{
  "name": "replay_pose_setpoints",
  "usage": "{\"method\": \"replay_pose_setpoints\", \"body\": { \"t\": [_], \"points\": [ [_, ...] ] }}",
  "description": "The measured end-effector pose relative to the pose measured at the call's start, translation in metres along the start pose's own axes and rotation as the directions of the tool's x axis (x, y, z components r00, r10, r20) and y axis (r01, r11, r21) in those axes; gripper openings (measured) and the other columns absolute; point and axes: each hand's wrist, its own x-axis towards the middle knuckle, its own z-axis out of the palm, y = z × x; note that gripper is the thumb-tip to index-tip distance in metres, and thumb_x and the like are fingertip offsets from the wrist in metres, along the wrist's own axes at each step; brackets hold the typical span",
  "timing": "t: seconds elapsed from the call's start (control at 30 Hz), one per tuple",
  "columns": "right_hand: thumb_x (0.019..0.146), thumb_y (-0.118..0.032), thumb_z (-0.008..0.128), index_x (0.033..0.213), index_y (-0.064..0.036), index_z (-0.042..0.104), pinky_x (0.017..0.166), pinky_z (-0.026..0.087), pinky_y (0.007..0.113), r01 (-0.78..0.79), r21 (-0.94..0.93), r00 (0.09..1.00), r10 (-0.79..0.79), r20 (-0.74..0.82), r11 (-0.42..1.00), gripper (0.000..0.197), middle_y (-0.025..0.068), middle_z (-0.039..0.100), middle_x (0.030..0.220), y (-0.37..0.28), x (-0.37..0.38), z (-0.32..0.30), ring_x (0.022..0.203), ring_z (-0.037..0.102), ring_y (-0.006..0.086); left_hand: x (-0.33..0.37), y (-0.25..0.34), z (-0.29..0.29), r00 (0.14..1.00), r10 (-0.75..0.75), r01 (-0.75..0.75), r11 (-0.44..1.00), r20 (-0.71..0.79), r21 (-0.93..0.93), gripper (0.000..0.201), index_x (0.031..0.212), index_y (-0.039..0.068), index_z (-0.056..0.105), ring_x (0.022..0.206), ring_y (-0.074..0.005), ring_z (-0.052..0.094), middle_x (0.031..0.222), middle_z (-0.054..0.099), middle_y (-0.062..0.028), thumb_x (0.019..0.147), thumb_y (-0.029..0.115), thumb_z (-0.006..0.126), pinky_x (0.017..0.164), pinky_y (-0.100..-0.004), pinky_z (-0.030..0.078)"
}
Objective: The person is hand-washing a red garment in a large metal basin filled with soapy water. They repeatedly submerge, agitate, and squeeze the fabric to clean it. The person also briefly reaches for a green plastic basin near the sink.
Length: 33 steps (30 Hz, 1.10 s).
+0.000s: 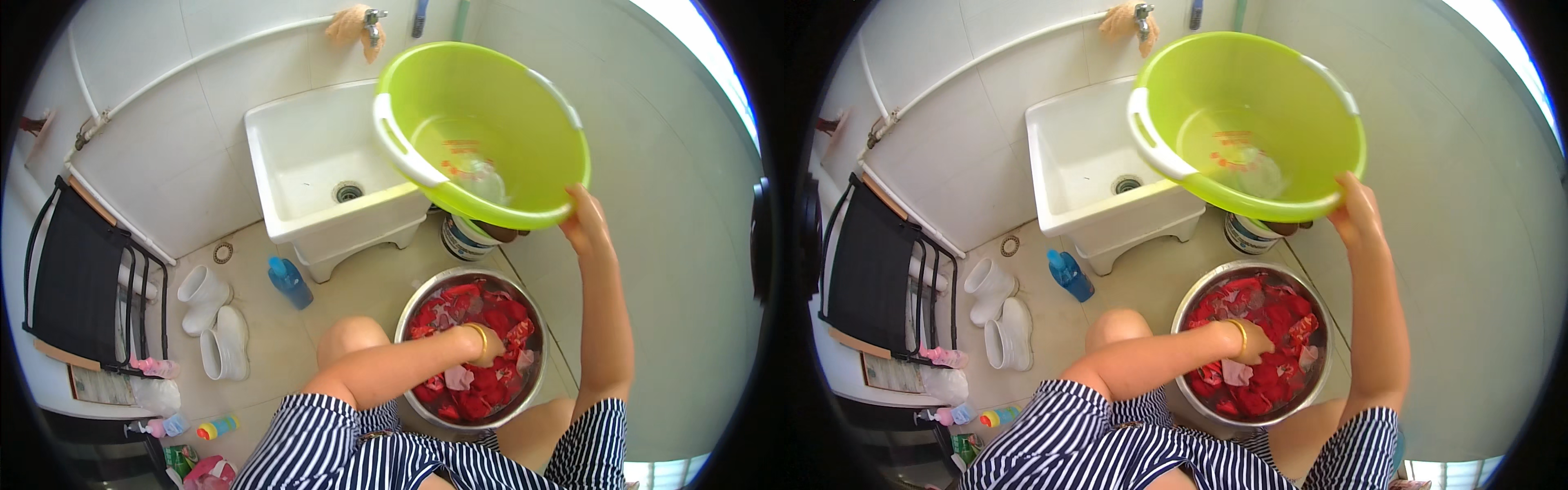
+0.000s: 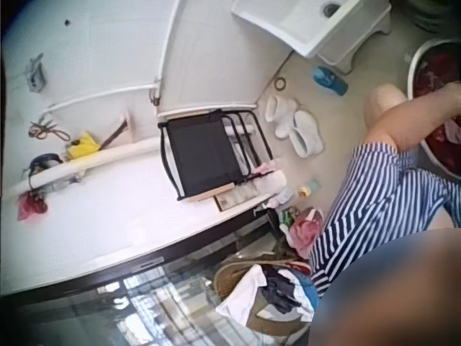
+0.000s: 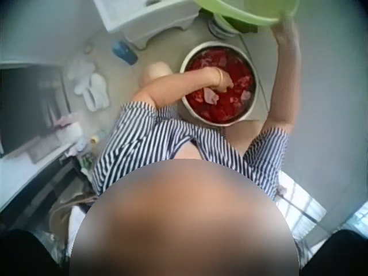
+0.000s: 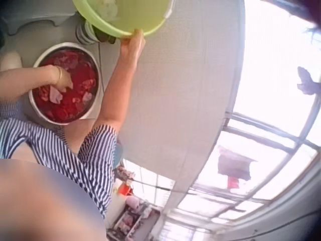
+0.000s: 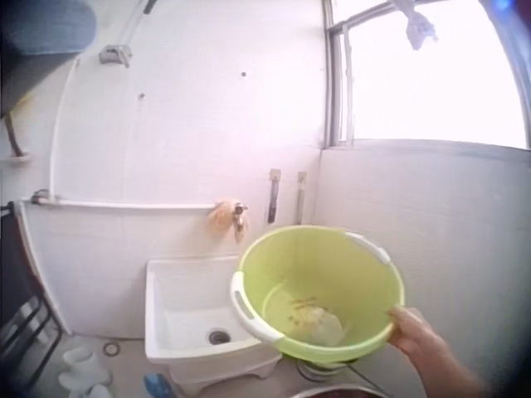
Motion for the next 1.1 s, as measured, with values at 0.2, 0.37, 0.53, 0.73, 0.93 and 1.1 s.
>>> {"method": "replay_pose_setpoints", "body": {
  "t": [0.2, 0.37, 0.53, 0.73, 0.93, 1.1],
  "points": [
    [0.099, -0.015, 0.055, 0.124, 0.008, 0.052, 0.084, 0.063, 0.039, -0.145, -0.042, 0.973, 0.15, 0.174, 0.989, 0.034, 0.0173, 0.063, 0.117, 0.029, 0.08, 0.157, 0.101, 0.07, 0.0264, -0.017, -0.028, -0.031, 0.991, -0.122, 0.122, 0.992, 0.063, -0.004, 0.037, 0.126, 0.011, 0.066, 0.108, -0.0361, 0.068, 0.115, 0.072, -0.0167, 0.092, 0.026, 0.062, 0.093, -0.048, 0.053],
    [0.098, -0.015, 0.056, 0.12, 0.0067, 0.053, 0.073, 0.064, 0.037, -0.211, -0.113, 0.944, 0.232, 0.235, 0.971, 0.031, 0.0167, 0.064, 0.109, 0.075, 0.151, 0.214, 0.086, 0.07, 0.0236, -0.03, -0.079, -0.03, 0.968, -0.217, 0.221, 0.975, 0.125, -0.021, 0.037, 0.124, 0.008, 0.066, 0.11, -0.0361, 0.067, 0.117, 0.071, -0.0181, 0.093, 0.027, 0.062, 0.094, -0.0482, 0.052],
    [0.097, -0.018, 0.058, 0.112, 0.002, 0.058, 0.054, 0.052, 0.035, -0.22, -0.262, 0.943, 0.273, 0.19, 0.94, 0.025, 0.0082, 0.062, 0.09, 0.111, 0.195, 0.232, 0.066, 0.06, 0.0184, -0.04, -0.119, -0.035, 0.973, -0.219, 0.225, 0.971, 0.069, -0.08, 0.038, 0.126, 0.008, 0.065, 0.111, -0.0367, 0.067, 0.118, 0.07, -0.0191, 0.092, 0.027, 0.064, 0.095, -0.048, 0.051],
    [0.098, -0.029, 0.063, 0.112, -0.0047, 0.062, 0.048, 0.043, 0.03, -0.115, -0.512, 0.969, 0.21, 0.133, 0.851, 0.029, 0.0089, 0.07, 0.085, 0.137, 0.243, 0.226, 0.056, 0.055, 0.0132, -0.046, -0.14, -0.047, 0.98, -0.194, 0.197, 0.965, 0.038, -0.174, 0.041, 0.128, 0.008, 0.063, 0.116, -0.0374, 0.064, 0.122, 0.068, -0.0198, 0.092, 0.028, 0.064, 0.098, -0.0484, 0.05],
    [0.097, -0.037, 0.061, 0.115, -0.0041, 0.068, 0.067, 0.051, 0.043, 0.235, -0.893, 0.946, -0.302, 0.12, 0.383, 0.039, 0.0106, 0.071, 0.085, 0.165, 0.292, 0.217, 0.074, 0.067, 0.0237, -0.042, -0.147, -0.058, 0.993, -0.12, 0.114, 0.974, -0.016, -0.193, 0.042, 0.129, 0.009, 0.063, 0.114, -0.0379, 0.065, 0.121, 0.068, -0.02, 0.092, 0.029, 0.064, 0.097, -0.0485, 0.051],
    [0.098, -0.045, 0.057, 0.108, -0.0067, 0.074, 0.08, 0.052, 0.042, 0.468, -0.821, 0.81, -0.53, 0.251, 0.326, 0.043, 0.0109, 0.071, 0.085, 0.075, 0.317, 0.275, 0.084, 0.067, 0.0242, -0.034, -0.154, -0.057, 0.993, -0.117, 0.111, 0.979, -0.027, -0.174, 0.041, 0.129, 0.009, 0.064, 0.113, -0.0377, 0.066, 0.121, 0.069, -0.0198, 0.092, 0.028, 0.064, 0.096, -0.0483, 0.052]
  ]
}}
